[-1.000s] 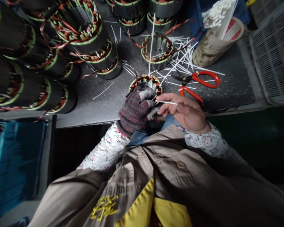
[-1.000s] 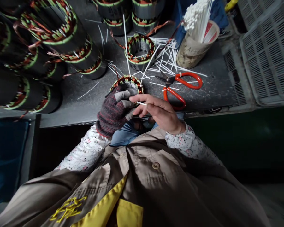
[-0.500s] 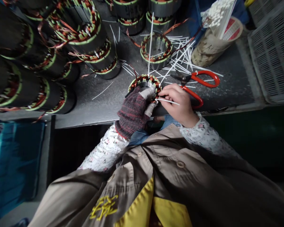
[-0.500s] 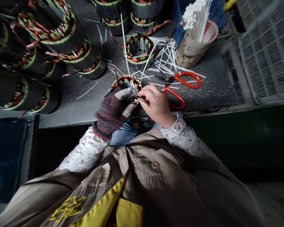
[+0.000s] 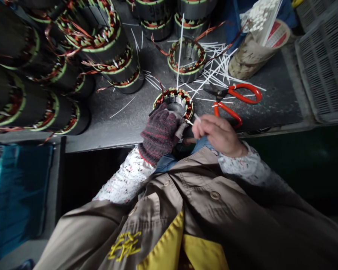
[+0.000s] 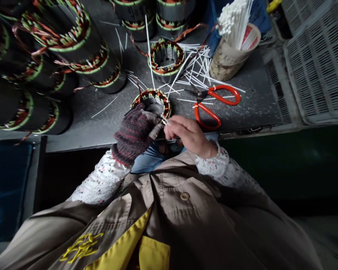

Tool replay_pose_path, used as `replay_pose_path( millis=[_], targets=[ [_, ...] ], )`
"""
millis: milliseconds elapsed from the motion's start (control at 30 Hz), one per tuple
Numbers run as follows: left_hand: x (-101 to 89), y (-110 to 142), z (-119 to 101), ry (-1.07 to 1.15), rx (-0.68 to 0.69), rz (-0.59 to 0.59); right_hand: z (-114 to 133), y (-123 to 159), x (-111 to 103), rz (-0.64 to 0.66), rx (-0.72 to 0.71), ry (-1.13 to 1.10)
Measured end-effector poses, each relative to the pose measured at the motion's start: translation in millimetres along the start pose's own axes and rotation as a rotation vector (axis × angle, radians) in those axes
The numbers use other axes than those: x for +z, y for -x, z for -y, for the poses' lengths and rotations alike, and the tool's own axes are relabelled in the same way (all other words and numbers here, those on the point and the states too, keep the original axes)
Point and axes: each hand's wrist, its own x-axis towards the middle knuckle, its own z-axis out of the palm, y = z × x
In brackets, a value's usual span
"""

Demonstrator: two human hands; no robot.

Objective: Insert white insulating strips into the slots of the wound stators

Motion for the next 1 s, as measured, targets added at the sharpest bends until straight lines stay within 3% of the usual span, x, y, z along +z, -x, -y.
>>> replay_pose_path(
  millis=[133, 233, 333, 433, 500, 600, 667, 767, 867, 1000],
  targets=[
    [-1.0, -3, -1, 0.087, -0.012, -0.02, 13, 4, -4, -0.121, 0.103, -0.187],
    [0.2, -5, -1, 0.148, 0.046, 0.008, 16, -26, 7, -0.223, 0.083, -0.265],
    [-0.1, -7, 3, 0.181, 0.072, 0.063, 10, -59, 29, -0.232, 0.079, -0.199],
    [-4.2, -8, 8, 0.18, 0.06, 0.074, 5, -61, 34, -0.218, 0.016, -0.005],
    [-7.8, -7, 9, 0.223, 0.068, 0.049, 4, -44, 17, -0.267, -0.068, 0.244],
    [-11.1, -7, 5, 0.306, 0.053, -0.036, -1, -17, -34, -0.281, -0.106, 0.767],
    [-10.8, -8, -1, 0.244, 0.036, -0.041, -6, -10, -71, -0.187, -0.01, 1.112],
    [-8.1, -11, -8, 0.01, 0.04, 0.096, -12, -20, -107, -0.005, 0.191, 1.435],
    [-6.3, -13, -7, -0.132, 0.053, 0.203, -6, -37, -113, 0.129, 0.327, 1.579],
    [-9.0, -8, 3, -0.133, 0.111, 0.16, 4, -41, -98, 0.127, 0.366, 1.637]
  ],
)
